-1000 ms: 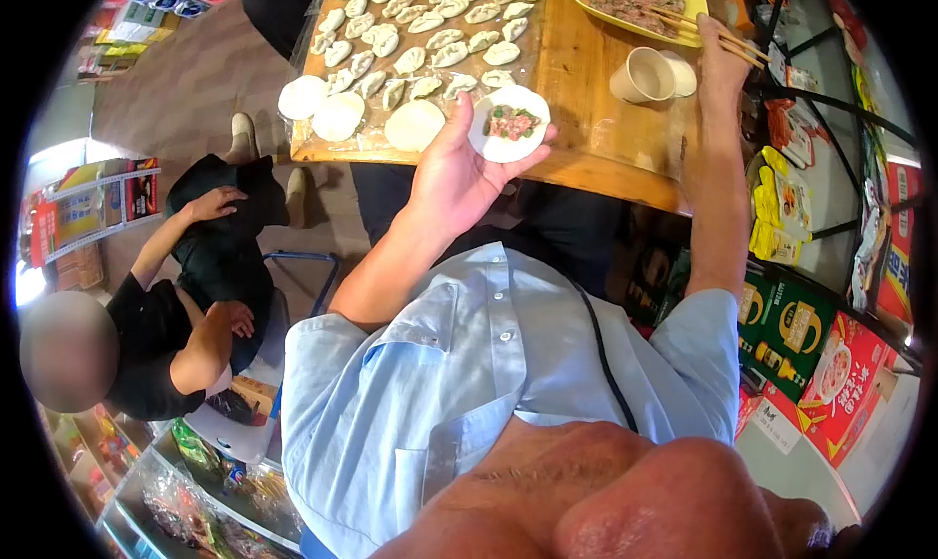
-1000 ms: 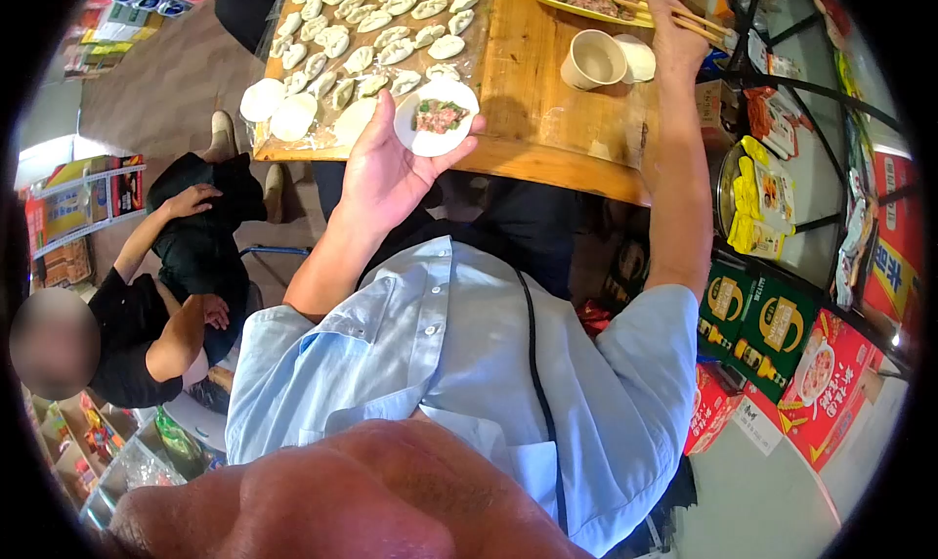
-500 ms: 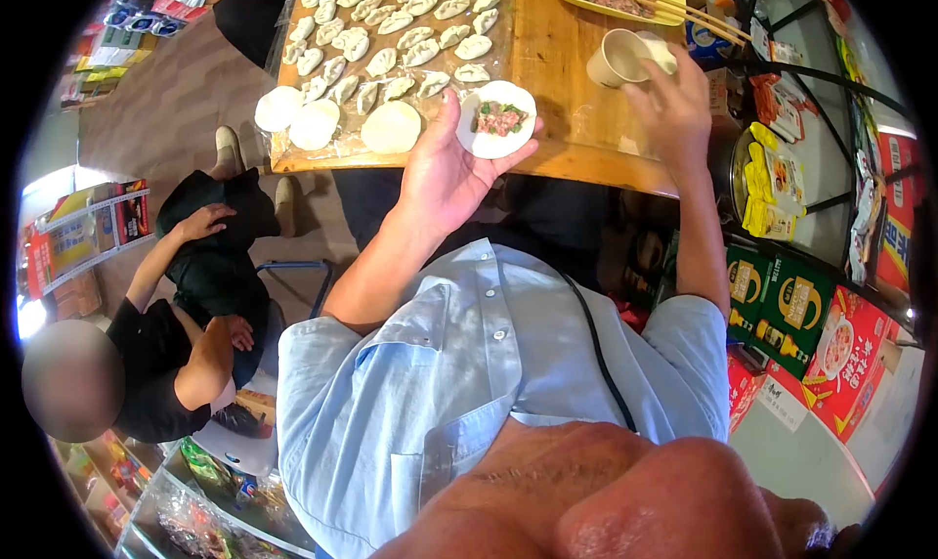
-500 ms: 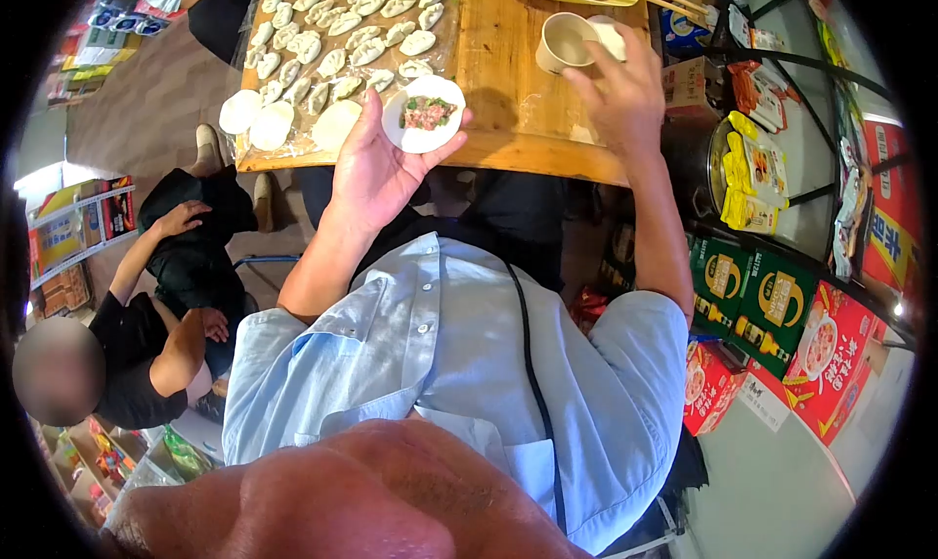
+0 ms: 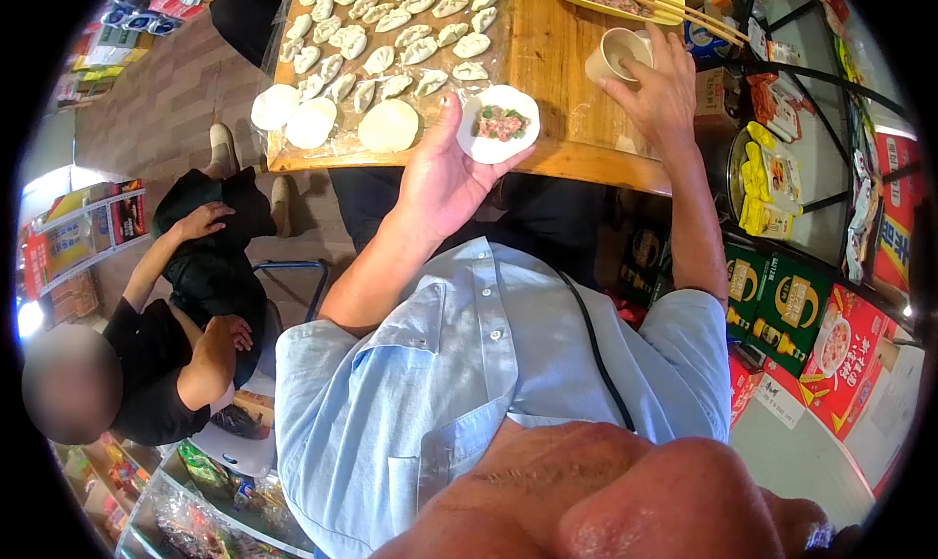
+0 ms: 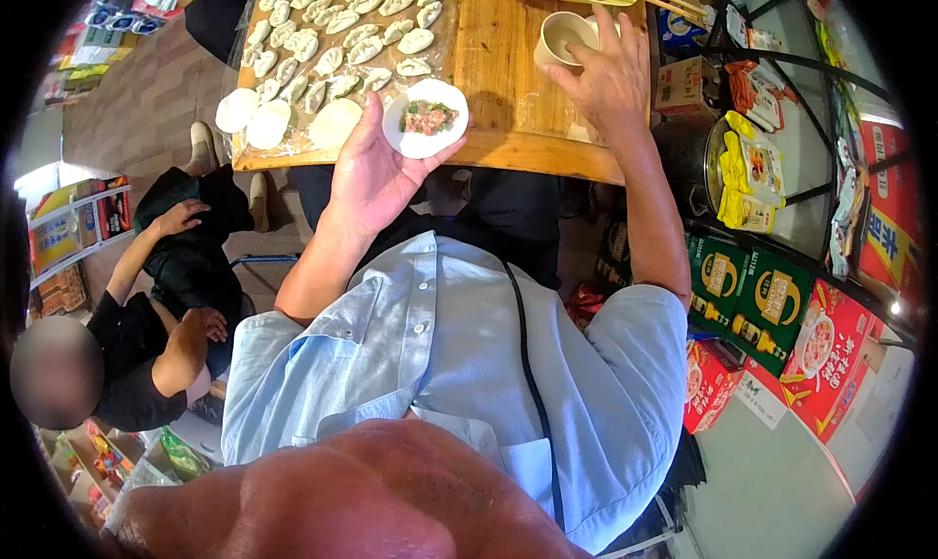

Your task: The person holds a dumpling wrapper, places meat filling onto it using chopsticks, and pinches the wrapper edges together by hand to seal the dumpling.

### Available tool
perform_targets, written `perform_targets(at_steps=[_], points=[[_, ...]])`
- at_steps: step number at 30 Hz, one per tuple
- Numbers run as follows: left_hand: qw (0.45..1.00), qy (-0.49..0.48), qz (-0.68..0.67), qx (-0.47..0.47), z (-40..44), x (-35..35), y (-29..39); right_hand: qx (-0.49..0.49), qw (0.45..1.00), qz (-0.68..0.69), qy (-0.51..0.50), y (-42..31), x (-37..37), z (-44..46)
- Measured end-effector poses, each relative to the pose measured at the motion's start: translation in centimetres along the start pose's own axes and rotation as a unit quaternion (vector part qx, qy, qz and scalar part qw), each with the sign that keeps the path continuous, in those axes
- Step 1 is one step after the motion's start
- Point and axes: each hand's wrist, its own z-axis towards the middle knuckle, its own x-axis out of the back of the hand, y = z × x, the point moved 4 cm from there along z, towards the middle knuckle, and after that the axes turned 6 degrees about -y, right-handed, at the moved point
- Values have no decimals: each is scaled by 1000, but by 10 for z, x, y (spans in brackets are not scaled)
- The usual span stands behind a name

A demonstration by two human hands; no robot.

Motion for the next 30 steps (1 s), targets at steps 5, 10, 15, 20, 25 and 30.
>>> perform_targets(at_steps=[5,10,15,20,25,30], points=[[1000,-5,-5,-1,-2,-3,2,3,1000,11,4,-2,4,1],[1000,-5,5,0,-2,-2,1,1,1000,-6,-12,-2,2,2],[1000,-5,14,-10,-3,-1,3,0,999,37,24,-5,12,2],[1000,-5,13,-5,-2,-2,3,21,989,99,109,-32,37,-8],[1000,-5,28,0,1,-3,1,100,982,152,45,-84,65,-9],[1000,-14,23,0,0,-1,0,153,969,192,43,-115,63,-5]])
